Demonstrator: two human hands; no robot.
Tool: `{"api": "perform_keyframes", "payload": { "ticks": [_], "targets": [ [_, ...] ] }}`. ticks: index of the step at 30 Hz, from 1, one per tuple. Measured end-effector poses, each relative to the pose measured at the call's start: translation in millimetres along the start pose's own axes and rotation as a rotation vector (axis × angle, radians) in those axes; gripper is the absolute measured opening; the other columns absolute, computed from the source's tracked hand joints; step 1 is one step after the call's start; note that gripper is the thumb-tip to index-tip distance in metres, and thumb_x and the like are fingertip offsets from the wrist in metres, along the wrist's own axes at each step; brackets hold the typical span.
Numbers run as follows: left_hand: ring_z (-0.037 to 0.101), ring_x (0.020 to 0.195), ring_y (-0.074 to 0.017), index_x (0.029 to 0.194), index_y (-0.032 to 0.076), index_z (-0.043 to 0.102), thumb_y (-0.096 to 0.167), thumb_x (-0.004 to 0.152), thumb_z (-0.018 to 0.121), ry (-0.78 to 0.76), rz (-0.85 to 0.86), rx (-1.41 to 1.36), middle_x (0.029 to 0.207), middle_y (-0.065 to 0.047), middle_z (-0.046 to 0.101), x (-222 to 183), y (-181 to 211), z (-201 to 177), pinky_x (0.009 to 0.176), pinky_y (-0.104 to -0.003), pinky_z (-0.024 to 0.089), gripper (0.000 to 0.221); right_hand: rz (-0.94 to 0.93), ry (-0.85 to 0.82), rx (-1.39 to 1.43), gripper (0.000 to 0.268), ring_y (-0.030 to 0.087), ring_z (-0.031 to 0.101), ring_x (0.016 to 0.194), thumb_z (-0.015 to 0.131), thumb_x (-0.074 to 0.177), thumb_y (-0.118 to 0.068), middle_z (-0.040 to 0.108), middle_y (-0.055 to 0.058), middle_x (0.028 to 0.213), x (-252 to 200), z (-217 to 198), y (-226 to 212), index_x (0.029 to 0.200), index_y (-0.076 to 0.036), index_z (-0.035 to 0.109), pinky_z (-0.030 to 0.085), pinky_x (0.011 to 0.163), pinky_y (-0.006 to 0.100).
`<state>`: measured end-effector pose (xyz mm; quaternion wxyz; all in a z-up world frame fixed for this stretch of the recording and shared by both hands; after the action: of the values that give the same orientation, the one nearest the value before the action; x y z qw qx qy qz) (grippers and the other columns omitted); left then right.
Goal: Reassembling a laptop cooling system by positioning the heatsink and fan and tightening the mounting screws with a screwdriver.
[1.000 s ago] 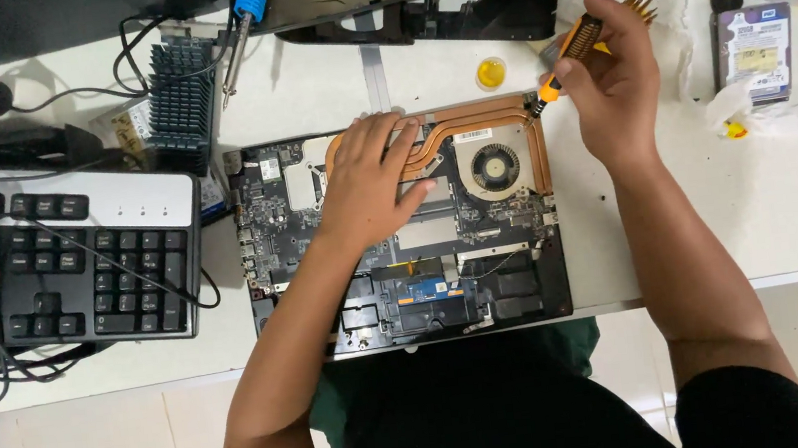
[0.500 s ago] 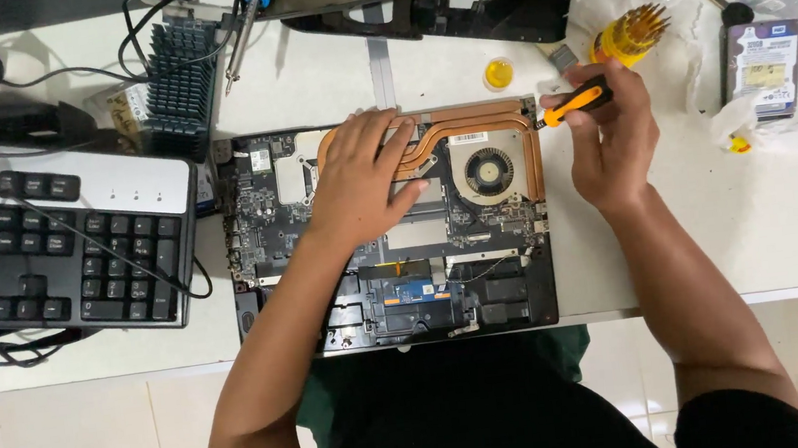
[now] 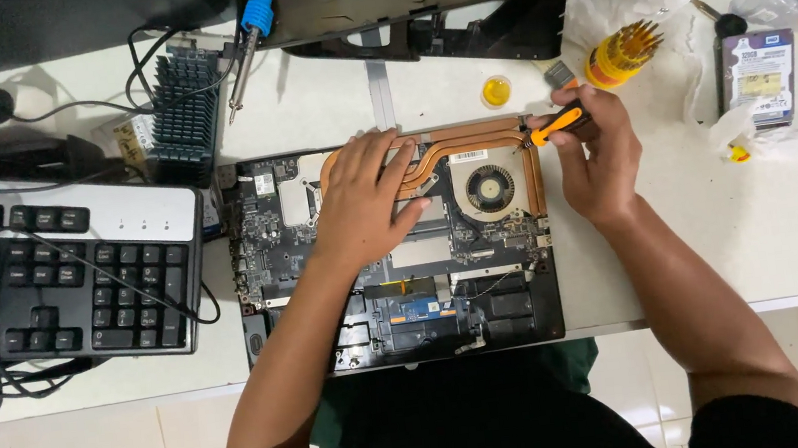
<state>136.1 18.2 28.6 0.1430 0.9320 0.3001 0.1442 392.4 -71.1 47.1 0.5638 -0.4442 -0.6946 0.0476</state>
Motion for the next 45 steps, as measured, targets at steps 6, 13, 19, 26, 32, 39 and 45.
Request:
{"api": "perform_keyframes", "payload": {
  "ticks": [6,13,19,26,32,39,45],
  "targets": [
    [0.045,0.141,-0.0403,0.147,0.008,0.055,0.051,0.096,0.061,0.001,-0.003,-0.006,0.145,-0.023,0.053,-0.8,-0.6,1.7,0.12,-0.058,0.028,0.067,0.003,-0.01,0.015,0.048,0.051,0.071,0.094,0.052,0.102,0.014,0.052,0.032,0.122,-1.5,0.3,1.9,0.145,0.016,0.03,0.061,0.082,0.059],
    [0.044,0.141,-0.0395,0.146,0.008,0.056,0.049,0.097,0.063,0.055,0.006,-0.024,0.145,-0.021,0.053,-1.9,-0.7,1.7,0.121,-0.056,0.027,0.065,0.017,-0.014,0.049,0.055,0.053,0.071,0.094,0.056,0.101,0.014,0.054,0.033,0.125,-4.8,3.6,2.8,0.147,0.014,0.025,0.06,0.081,0.061],
    [0.044,0.141,-0.0398,0.146,0.008,0.055,0.05,0.097,0.062,0.046,0.006,-0.032,0.144,-0.022,0.053,-1.7,-1.2,2.3,0.12,-0.057,0.026,0.065,0.013,-0.009,0.049,0.054,0.052,0.072,0.09,0.064,0.098,0.012,0.058,0.034,0.12,-8.4,1.8,10.4,0.141,0.015,0.032,0.061,0.076,0.057],
    [0.045,0.14,-0.0404,0.145,0.007,0.056,0.049,0.098,0.062,0.072,0.014,-0.021,0.144,-0.022,0.053,-1.6,0.1,1.1,0.12,-0.057,0.028,0.064,-0.078,-0.011,-0.009,0.047,0.051,0.072,0.084,0.072,0.096,0.003,0.062,0.034,0.11,13.2,4.9,-9.7,0.133,0.016,0.046,0.063,0.07,0.057],
    [0.046,0.139,-0.0411,0.144,0.007,0.056,0.049,0.098,0.061,0.08,0.023,-0.032,0.142,-0.023,0.054,-1.0,1.0,0.1,0.119,-0.058,0.027,0.063,-0.106,0.067,-0.119,0.047,0.043,0.072,0.085,0.08,0.097,-0.017,0.061,0.026,0.105,9.1,-6.4,-5.0,0.126,0.013,0.059,0.063,0.072,0.05],
    [0.046,0.139,-0.0417,0.145,0.006,0.056,0.049,0.098,0.062,0.087,0.034,-0.001,0.142,-0.023,0.054,-1.7,-0.8,4.8,0.119,-0.059,0.029,0.063,-0.059,0.083,-0.133,0.04,0.041,0.072,0.081,0.088,0.091,-0.005,0.065,0.024,0.094,8.1,-9.5,-5.8,0.119,0.015,0.069,0.062,0.068,0.047],
    [0.047,0.139,-0.0426,0.144,0.006,0.056,0.047,0.098,0.063,0.091,0.035,-0.001,0.142,-0.024,0.054,-1.6,-0.7,3.6,0.119,-0.059,0.029,0.063,-0.053,0.048,-0.075,0.036,0.046,0.073,0.08,0.085,0.092,0.002,0.069,0.03,0.096,7.9,-8.5,-3.2,0.119,0.018,0.067,0.062,0.069,0.05]
  ]
}}
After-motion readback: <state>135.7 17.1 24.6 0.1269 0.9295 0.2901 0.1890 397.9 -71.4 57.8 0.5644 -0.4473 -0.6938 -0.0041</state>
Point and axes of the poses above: each hand's wrist, its own x-axis towards the middle knuckle, its own z-axis out of the palm, y = z × x, the point moved 5 cm from there along x, towards the middle knuckle
